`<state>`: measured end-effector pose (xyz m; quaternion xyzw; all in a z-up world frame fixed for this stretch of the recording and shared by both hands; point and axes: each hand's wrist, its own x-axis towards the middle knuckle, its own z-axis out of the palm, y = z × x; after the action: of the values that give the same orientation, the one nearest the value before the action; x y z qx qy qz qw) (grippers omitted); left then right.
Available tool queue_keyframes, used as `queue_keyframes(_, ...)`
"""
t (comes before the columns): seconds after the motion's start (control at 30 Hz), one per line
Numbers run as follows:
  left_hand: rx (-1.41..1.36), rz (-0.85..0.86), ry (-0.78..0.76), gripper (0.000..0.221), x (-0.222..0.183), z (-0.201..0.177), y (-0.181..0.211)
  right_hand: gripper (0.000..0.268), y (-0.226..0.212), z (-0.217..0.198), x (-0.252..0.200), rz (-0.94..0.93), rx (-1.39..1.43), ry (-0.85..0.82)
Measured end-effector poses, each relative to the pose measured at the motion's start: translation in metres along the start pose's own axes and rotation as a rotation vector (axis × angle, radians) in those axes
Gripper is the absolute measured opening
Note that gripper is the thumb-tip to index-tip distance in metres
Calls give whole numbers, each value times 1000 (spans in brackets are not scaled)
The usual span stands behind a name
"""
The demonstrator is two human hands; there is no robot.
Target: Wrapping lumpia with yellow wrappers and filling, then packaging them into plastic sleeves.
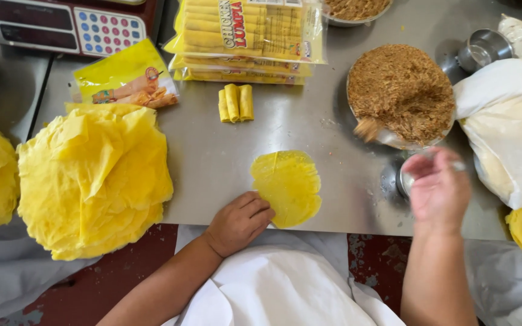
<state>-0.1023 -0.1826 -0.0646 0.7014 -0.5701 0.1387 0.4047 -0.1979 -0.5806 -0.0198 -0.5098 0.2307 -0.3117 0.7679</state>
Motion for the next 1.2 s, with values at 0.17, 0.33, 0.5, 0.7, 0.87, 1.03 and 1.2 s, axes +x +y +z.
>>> queue_keyframes(0.17,178,-74,47,15,-31,29,-16,16,62,34,-86,193,-111,-187)
queue_keyframes(0.33,159,-91,97,15,-31,30,-13,15,83,8,-75,170,-285,-174)
queue_keyframes(0.5,171,-84,125,17,-27,28,-11,12,77,6,-60,166,-171,-145)
queue_keyframes(0.7,161,-73,99,17,-26,26,-12,12,89,34,-80,242,-177,-165)
queue_keyframes(0.87,127,-28,55,19,-28,32,-14,8,26,18,-36,-191,-239,-45)
queue_keyframes(1.03,124,-57,70,14,-6,27,-10,9,21,-35,44,-1003,-1104,-149)
queue_keyframes(1.2,141,-191,81,17,35,23,-21,10,21,7,20,-1113,-1738,-16)
